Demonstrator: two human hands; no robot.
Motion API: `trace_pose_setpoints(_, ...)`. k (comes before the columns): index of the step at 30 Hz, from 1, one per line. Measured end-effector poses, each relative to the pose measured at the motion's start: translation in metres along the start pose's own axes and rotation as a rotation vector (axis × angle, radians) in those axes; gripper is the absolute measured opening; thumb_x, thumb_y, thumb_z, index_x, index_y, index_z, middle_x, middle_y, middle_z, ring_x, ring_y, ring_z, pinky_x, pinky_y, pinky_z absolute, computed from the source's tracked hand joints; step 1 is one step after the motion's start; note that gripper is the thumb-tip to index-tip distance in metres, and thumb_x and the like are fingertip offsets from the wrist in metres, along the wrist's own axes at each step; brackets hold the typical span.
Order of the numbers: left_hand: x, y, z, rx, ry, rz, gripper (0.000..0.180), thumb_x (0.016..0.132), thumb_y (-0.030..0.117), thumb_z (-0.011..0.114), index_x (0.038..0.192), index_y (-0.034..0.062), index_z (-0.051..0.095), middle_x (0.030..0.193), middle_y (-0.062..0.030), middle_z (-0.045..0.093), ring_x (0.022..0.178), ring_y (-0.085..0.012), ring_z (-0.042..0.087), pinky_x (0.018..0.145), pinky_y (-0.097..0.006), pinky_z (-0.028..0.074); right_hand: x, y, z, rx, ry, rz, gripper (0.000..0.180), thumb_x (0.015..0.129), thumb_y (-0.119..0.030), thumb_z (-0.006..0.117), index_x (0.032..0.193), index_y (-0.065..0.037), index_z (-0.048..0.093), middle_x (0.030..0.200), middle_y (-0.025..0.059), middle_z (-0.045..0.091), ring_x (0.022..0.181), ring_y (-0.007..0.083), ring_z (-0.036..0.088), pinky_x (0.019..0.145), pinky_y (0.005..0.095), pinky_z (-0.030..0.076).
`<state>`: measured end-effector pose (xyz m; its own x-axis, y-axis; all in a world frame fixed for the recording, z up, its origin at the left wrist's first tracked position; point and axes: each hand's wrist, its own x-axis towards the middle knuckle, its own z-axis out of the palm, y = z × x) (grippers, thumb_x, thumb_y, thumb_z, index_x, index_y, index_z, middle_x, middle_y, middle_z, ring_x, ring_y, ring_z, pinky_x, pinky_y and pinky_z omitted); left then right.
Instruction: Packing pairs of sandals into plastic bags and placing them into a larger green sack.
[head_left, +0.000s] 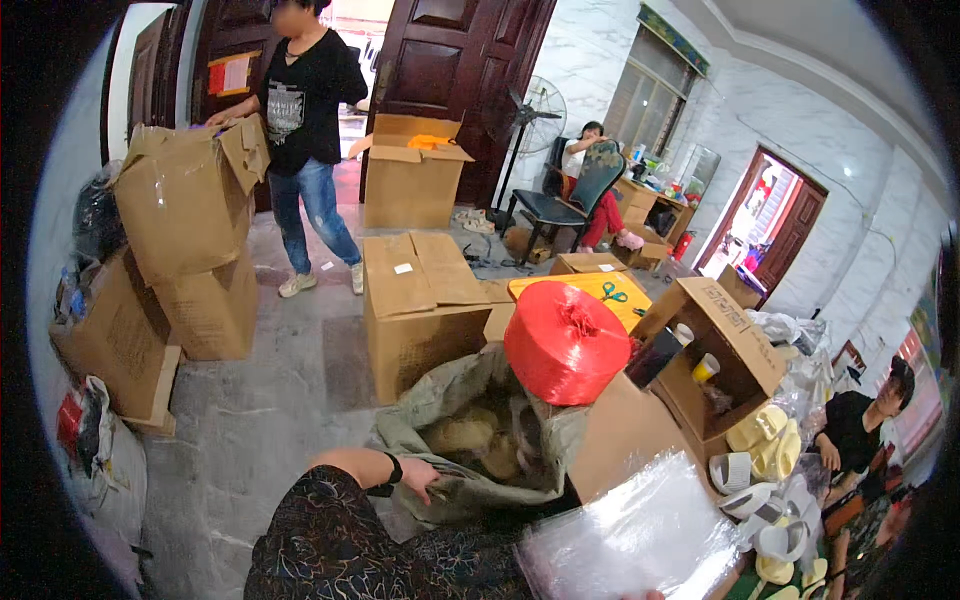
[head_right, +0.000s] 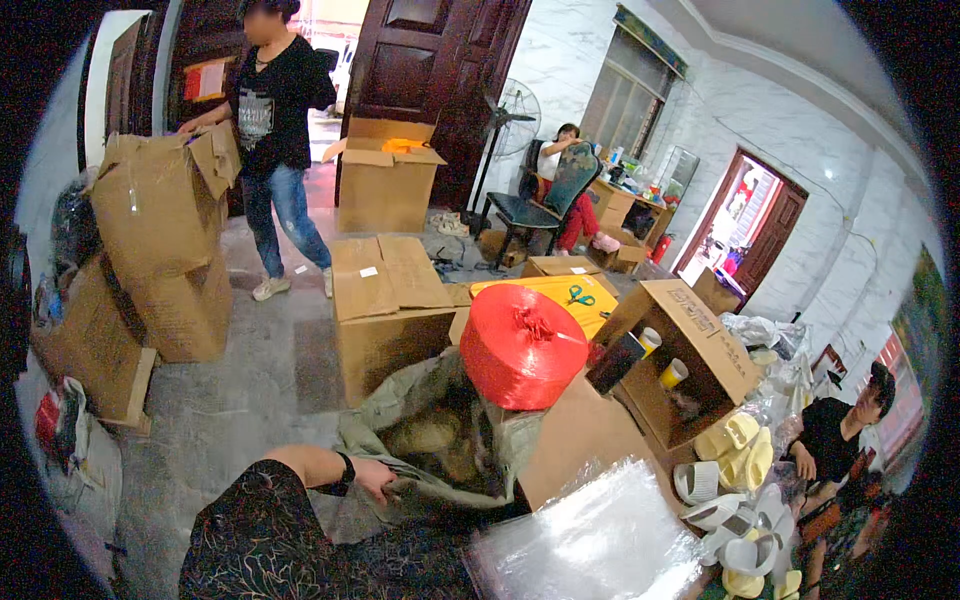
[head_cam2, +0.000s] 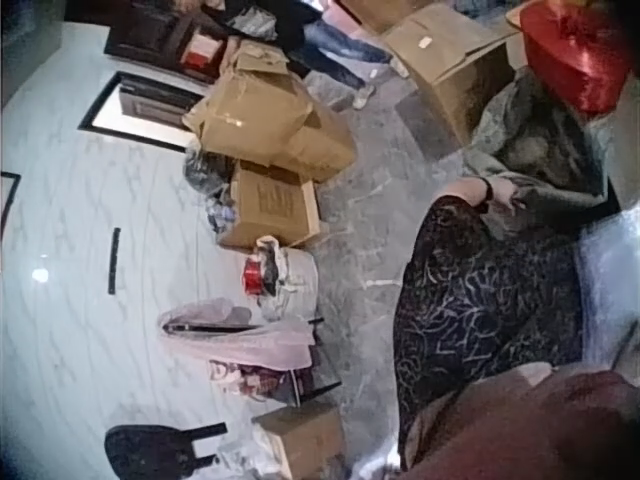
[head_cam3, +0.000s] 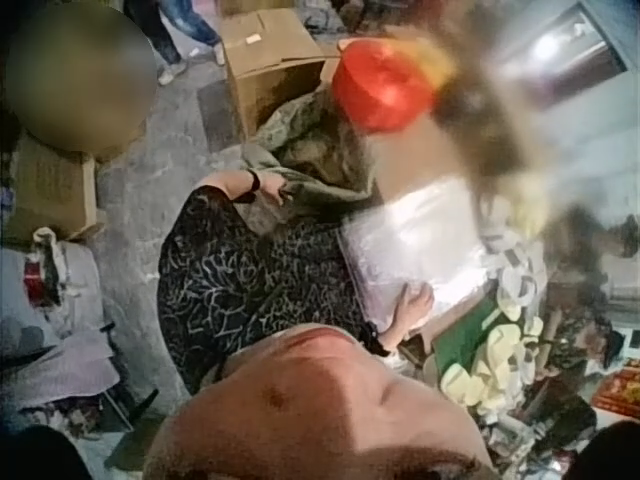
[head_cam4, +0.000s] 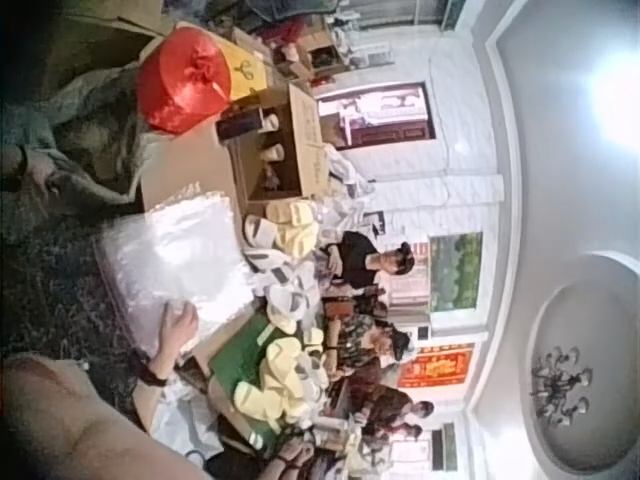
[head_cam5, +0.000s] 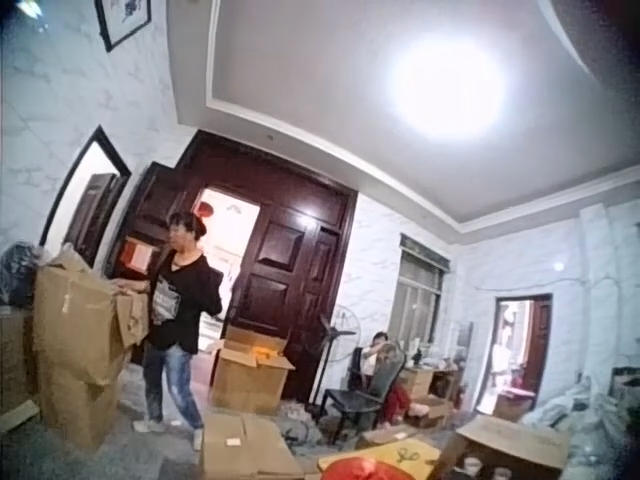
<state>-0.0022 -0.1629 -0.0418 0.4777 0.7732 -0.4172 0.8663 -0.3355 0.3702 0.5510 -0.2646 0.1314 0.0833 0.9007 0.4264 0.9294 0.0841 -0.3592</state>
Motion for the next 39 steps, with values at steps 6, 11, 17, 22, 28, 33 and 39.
trace_pose_setpoints(6, 0.002, 0.050, -0.177, 0.304, 0.470, 0.078, 0.016, 0.074, 0.013, 0.063, 0.090, 0.0077, 0.064, 0.083, -0.0158, 0.067, 0.082, -0.0366, 0.065, 0.069, -0.049, 0.051, -0.002, 0.010, 0.002, -0.009, -0.002, 0.002, 0.061, 0.085, -0.044, 0.068, 0.127, -0.001, 0.056, 0.125, 0.0260, 0.054, 0.117, 0.0438, 0.048, 0.100, 0.0514, 0.039)
trace_pose_setpoints(11, -0.027, 0.097, -0.177, 0.343, 0.429, 0.118, 0.019, 0.068, 0.013, 0.065, 0.087, 0.0079, 0.063, 0.080, -0.0155, 0.067, 0.078, -0.0368, 0.066, 0.065, -0.048, 0.051, -0.002, 0.009, 0.003, -0.017, 0.009, -0.005, 0.062, 0.085, -0.044, 0.069, 0.127, -0.001, 0.056, 0.125, 0.0262, 0.054, 0.117, 0.0439, 0.048, 0.099, 0.0517, 0.039)
trace_pose_setpoints(17, -0.012, 0.073, -0.013, 0.178, -0.251, 0.353, 0.024, 0.077, 0.016, 0.065, 0.091, -0.0033, 0.065, 0.087, -0.0207, 0.066, 0.083, -0.0406, 0.061, 0.073, -0.051, 0.049, 0.003, 0.005, 0.000, -0.041, -0.001, 0.012, 0.061, 0.085, -0.043, 0.068, 0.127, -0.001, 0.055, 0.124, 0.0275, 0.054, 0.116, 0.0453, 0.048, 0.099, 0.0524, 0.039)
trace_pose_setpoints(22, -0.003, 0.086, -0.043, 0.102, -0.265, 0.192, 0.042, 0.070, 0.028, 0.073, 0.096, -0.0039, 0.066, 0.088, -0.0219, 0.066, 0.083, -0.0397, 0.062, 0.072, -0.050, 0.046, -0.003, 0.009, 0.003, -0.039, -0.005, 0.005, 0.061, 0.082, -0.038, 0.071, 0.127, 0.000, 0.055, 0.124, 0.0276, 0.054, 0.116, 0.0458, 0.048, 0.100, 0.0523, 0.038)
trace_pose_setpoints(28, -0.001, 0.059, -0.167, -0.300, -0.420, -0.007, 0.059, 0.088, 0.055, 0.060, 0.113, 0.0022, 0.068, 0.116, -0.0128, 0.067, 0.099, -0.0302, 0.065, 0.082, -0.041, 0.049, 0.006, -0.001, 0.000, -0.031, -0.017, 0.103, 0.060, 0.080, -0.034, 0.073, 0.126, 0.000, 0.055, 0.123, 0.0266, 0.056, 0.117, 0.0450, 0.048, 0.100, 0.0524, 0.038)
trace_pose_setpoints(33, 0.045, 0.037, -0.170, -0.152, 0.422, 0.008, 0.043, 0.083, 0.043, 0.066, 0.096, 0.0032, 0.071, 0.085, -0.0140, 0.065, 0.090, -0.0286, 0.065, 0.079, -0.039, 0.052, 0.002, 0.007, 0.011, -0.066, 0.046, 0.026, 0.059, 0.081, -0.032, 0.073, 0.127, -0.001, 0.054, 0.125, 0.0256, 0.055, 0.119, 0.0450, 0.046, 0.102, 0.0522, 0.036)
trace_pose_setpoints(39, 0.169, 0.033, -0.133, 0.249, 0.411, -0.221, 0.055, 0.084, 0.038, 0.061, 0.131, 0.0093, 0.055, 0.138, -0.0198, 0.047, 0.129, -0.0362, 0.043, 0.101, -0.055, 0.040, -0.004, 0.003, 0.007, -0.035, 0.027, 0.051, 0.058, 0.084, -0.034, 0.071, 0.127, 0.000, 0.054, 0.128, 0.0262, 0.053, 0.121, 0.0451, 0.044, 0.104, 0.0523, 0.034)
